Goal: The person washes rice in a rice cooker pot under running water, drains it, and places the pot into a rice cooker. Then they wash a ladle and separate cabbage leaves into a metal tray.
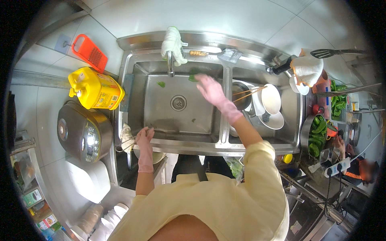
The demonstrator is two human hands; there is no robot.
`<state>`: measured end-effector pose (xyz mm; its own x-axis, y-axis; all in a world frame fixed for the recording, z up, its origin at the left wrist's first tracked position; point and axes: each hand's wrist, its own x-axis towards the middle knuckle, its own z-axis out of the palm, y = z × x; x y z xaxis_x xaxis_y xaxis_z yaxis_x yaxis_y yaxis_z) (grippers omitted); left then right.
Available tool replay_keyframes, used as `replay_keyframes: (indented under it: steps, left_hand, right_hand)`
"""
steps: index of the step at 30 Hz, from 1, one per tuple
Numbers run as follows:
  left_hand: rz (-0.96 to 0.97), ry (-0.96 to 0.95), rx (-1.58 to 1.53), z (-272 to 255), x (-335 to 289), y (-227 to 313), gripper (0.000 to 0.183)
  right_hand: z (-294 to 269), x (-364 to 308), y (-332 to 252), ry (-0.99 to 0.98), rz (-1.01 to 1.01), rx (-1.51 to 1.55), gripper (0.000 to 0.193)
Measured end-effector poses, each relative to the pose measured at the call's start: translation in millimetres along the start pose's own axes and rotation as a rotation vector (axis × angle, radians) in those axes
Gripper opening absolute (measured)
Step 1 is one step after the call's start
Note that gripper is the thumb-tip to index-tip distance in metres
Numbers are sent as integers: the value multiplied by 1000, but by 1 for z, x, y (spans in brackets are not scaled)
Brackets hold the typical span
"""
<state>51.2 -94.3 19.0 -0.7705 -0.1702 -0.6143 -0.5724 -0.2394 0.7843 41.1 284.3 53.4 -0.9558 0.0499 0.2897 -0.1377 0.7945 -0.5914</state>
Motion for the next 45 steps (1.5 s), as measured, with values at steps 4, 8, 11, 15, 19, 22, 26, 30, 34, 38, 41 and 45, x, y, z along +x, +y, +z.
replay_keyframes:
  steps: [4,8,11,15,19,22,26,30,34,38,41,45]
  left_hand:
    - [138,-272,-142,51,-3,29,26]
    - [153,-447,-81,107,-1,48,29]
    - [107,-534,-12,126,2,56,29]
    - [102,-652,144,144,11,55,32]
    - [21,-819,258,168,30,53,34]
    - [-52,-915,374,183,36,56,36]
    - [-164,-809,354,191,24,73,40]
    - [-140,-814,204,201,1,83,42]
    - [-123,-819,142,209,-5,78,38]
    - [-158,-648,-333,207,10,73,33]
    - [-126,-600,-629,215,15,63,29]
    - [-140,-557,-744,232,12,49,33]
  right_hand:
    - [56,102,31,-46,355,508,57]
    - [103,163,51,95,594,939,49]
    - [112,169,58,14,492,894,48]
    - [109,161,51,-134,404,767,47]
    - [104,156,35,-285,275,581,47]
    - [87,135,18,-372,283,532,47]
    - [28,69,-5,-279,83,194,62]
    - [-11,29,-39,-455,-96,-378,53]
    - [-38,22,-49,-325,-191,-464,44]
    - [-69,0,-47,-231,-261,-627,45]
    - [-100,-32,-40,-223,-223,-654,46]
    - [-126,-71,-32,-289,-53,-634,50]
